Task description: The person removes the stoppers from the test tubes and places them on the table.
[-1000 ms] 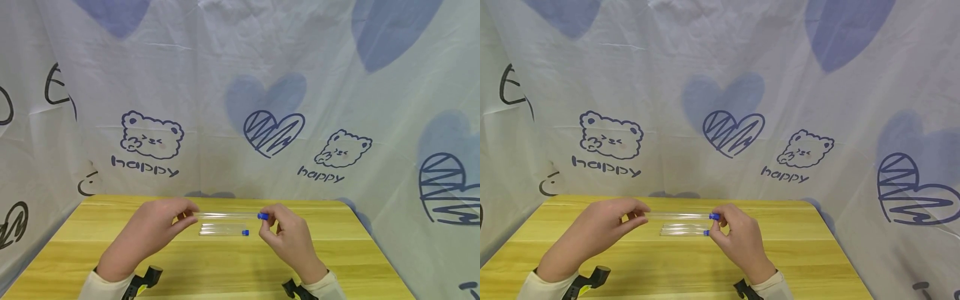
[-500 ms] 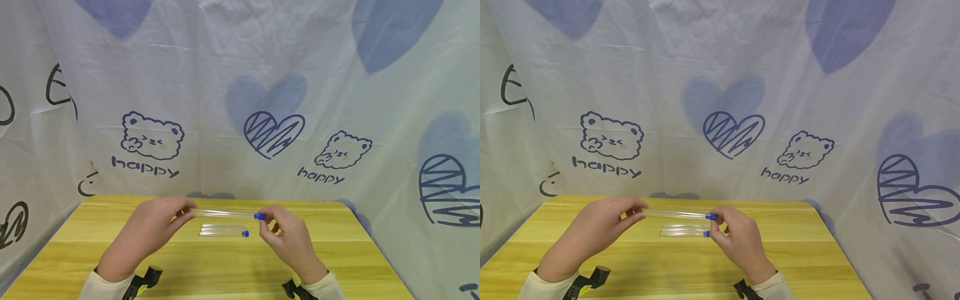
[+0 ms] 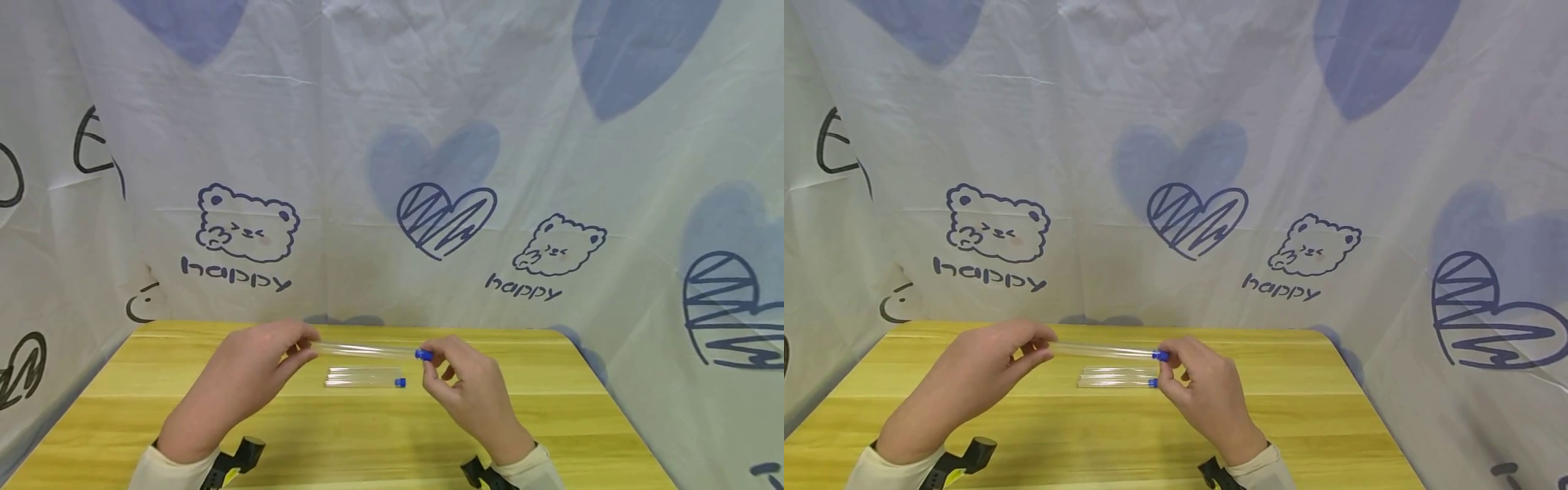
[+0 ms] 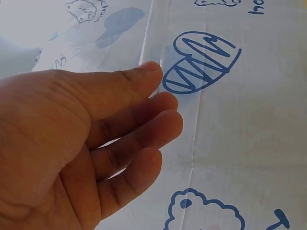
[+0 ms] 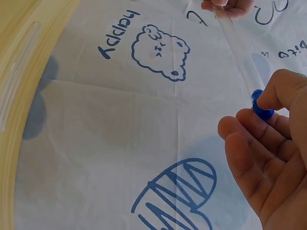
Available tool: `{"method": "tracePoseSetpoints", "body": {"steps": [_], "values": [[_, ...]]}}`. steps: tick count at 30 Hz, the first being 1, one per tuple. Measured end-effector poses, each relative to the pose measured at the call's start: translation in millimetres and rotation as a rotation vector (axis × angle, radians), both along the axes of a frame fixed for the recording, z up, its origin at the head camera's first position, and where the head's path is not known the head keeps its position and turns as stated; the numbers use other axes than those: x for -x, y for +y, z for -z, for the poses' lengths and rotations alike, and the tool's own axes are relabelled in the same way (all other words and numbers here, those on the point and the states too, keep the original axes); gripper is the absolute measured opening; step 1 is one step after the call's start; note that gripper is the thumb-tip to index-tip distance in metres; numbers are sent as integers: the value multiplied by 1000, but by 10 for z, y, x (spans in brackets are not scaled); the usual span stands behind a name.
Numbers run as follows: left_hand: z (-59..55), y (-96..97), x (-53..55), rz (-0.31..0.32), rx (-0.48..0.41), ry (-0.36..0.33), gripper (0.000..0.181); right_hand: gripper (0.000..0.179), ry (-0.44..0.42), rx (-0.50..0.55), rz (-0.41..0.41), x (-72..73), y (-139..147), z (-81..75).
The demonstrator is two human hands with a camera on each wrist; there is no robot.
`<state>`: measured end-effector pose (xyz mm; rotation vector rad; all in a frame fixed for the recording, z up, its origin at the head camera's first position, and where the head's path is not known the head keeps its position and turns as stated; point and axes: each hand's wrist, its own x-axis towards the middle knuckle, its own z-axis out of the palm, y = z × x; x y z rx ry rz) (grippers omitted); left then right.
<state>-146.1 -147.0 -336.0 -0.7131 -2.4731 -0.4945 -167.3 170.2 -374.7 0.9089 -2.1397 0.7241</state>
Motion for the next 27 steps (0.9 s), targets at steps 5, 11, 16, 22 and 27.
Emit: {"method": "tracePoseSetpoints", "body": {"steps": [5, 11, 16, 22, 27], "values": [[16, 16, 11, 15, -13, 12, 16, 19, 32, -4, 0, 5, 2, -9], [22, 26, 7, 19, -17, 4, 16, 21, 53, -6, -4, -3, 8, -17], [7, 10, -13, -13, -15, -7, 16, 21, 15, -5, -6, -17, 1, -22], [-8, -1, -20, -27, -20, -19, 15, 22, -31, 6, 6, -29, -16, -18], [-9, 21, -11, -28, -15, -11, 15, 22, -5, 14, 38, -32, -20, -26]]}}
